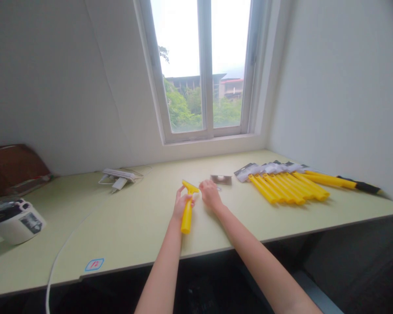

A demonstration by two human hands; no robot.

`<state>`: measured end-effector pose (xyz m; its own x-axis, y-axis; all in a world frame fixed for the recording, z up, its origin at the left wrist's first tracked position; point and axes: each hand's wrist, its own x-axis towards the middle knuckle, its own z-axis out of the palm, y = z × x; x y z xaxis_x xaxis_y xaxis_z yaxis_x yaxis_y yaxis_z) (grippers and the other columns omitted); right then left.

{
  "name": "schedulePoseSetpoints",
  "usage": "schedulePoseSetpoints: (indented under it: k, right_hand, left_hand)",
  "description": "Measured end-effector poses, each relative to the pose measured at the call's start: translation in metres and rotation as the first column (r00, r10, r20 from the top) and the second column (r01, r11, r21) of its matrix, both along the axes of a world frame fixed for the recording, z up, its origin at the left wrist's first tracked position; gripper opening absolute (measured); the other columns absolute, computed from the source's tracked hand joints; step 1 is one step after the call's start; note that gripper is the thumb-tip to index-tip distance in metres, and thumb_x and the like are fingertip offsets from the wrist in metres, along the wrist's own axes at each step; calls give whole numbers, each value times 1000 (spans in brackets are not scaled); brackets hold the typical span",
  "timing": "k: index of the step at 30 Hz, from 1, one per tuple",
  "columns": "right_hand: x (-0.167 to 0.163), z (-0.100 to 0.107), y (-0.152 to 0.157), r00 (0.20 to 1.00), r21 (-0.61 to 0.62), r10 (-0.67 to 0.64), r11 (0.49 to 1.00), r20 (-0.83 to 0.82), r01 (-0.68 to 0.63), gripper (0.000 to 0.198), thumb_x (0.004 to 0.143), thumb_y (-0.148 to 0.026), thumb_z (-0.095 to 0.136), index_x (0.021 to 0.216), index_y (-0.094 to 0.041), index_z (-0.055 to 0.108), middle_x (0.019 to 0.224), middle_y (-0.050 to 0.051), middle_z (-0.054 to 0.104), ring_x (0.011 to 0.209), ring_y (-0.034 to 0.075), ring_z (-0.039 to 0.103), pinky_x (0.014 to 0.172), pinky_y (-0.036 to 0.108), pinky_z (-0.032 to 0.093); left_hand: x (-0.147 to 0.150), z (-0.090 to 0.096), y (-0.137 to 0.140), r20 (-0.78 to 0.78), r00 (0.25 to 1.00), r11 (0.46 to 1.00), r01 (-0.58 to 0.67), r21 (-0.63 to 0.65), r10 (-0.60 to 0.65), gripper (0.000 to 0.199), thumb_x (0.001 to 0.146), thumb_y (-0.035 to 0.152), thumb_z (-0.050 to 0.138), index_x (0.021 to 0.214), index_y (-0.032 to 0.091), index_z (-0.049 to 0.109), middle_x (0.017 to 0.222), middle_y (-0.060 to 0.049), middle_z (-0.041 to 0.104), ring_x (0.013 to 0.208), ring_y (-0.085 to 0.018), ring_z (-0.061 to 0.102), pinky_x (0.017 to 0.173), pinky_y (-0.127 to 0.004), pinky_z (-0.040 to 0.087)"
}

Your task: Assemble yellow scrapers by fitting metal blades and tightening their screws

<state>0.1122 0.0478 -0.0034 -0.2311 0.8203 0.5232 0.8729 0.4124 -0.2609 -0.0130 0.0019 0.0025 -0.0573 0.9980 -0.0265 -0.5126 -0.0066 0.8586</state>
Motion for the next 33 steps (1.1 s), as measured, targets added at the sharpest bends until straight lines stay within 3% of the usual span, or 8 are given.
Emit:
schedulePoseSetpoints:
  k: [3, 9, 18, 24, 26, 29, 31, 33]
  right_hand:
    - [-1, 2, -1, 995, 29, 92, 995, 31, -93, 19, 80, -8, 38, 83, -17, 55, 87, 7, 58, 83, 18, 46, 76, 28, 29]
    - [0, 4, -3, 992, 83, 110, 990, 68, -116, 20, 78, -7, 39, 79, -17, 56, 85, 7, 58, 84, 19, 45, 78, 29, 29]
    - [4, -3, 4, 920, 56, 223, 975, -324, -216, 14, 77, -13, 47, 70, -17, 58, 74, 3, 62, 75, 15, 51, 76, 26, 35]
    - [4, -2, 7, 888, 75, 229, 973, -399, -218, 17, 80, -18, 44, 73, -17, 60, 77, 3, 63, 76, 14, 52, 76, 26, 36]
    - [7, 1, 7, 909, 70, 158, 987, -387, -142, 21, 82, -19, 40, 77, -17, 61, 80, 4, 63, 79, 15, 52, 78, 26, 35]
    - [17, 3, 5, 944, 11, -118, 992, -309, 127, 21, 80, -18, 42, 85, -17, 62, 90, 8, 61, 90, 20, 48, 80, 31, 32]
    - [23, 3, 4, 925, -73, -311, 950, -216, 302, 20, 76, -19, 47, 90, -17, 62, 97, 12, 57, 94, 25, 45, 78, 35, 31]
    - [29, 2, 2, 899, -156, -421, 902, -118, 402, 20, 76, -20, 48, 91, -17, 61, 100, 15, 55, 96, 28, 44, 76, 37, 31]
  left_hand:
    - [0, -2, 1, -31, 999, 1000, 19, 12, -18, 63, 58, 10, 56, 114, 23, 33, 66, 2, 54, 44, -7, 48, 43, -17, 36]
    - [0, -1, 1, -45, 997, 998, 66, 11, -65, 65, 58, 11, 56, 116, 23, 31, 68, 2, 56, 45, -7, 49, 42, -17, 35]
    - [-1, -3, 2, -13, 997, 997, 73, 22, -73, 67, 57, 11, 58, 117, 25, 31, 71, 2, 56, 46, -6, 49, 43, -16, 35]
    - [-3, -3, 2, 40, 997, 998, 59, 20, -59, 66, 58, 12, 59, 117, 25, 32, 75, 1, 55, 47, -5, 48, 42, -16, 36]
    - [-4, -4, 2, 63, 997, 999, 33, 19, -34, 64, 59, 12, 57, 117, 26, 33, 77, 0, 55, 48, -5, 49, 42, -16, 37]
    - [-6, -4, 3, 94, 996, 1000, -8, 1, 8, 62, 61, 10, 55, 116, 26, 33, 79, -1, 55, 48, -5, 48, 42, -15, 36]
    - [-6, -4, 3, 113, 993, 999, -35, -16, 36, 60, 61, 10, 54, 115, 26, 33, 79, -1, 55, 48, -5, 48, 41, -14, 36]
    - [-7, -3, 3, 134, 989, 998, -57, -25, 60, 59, 61, 9, 54, 114, 27, 35, 79, -1, 54, 48, -5, 48, 41, -14, 36]
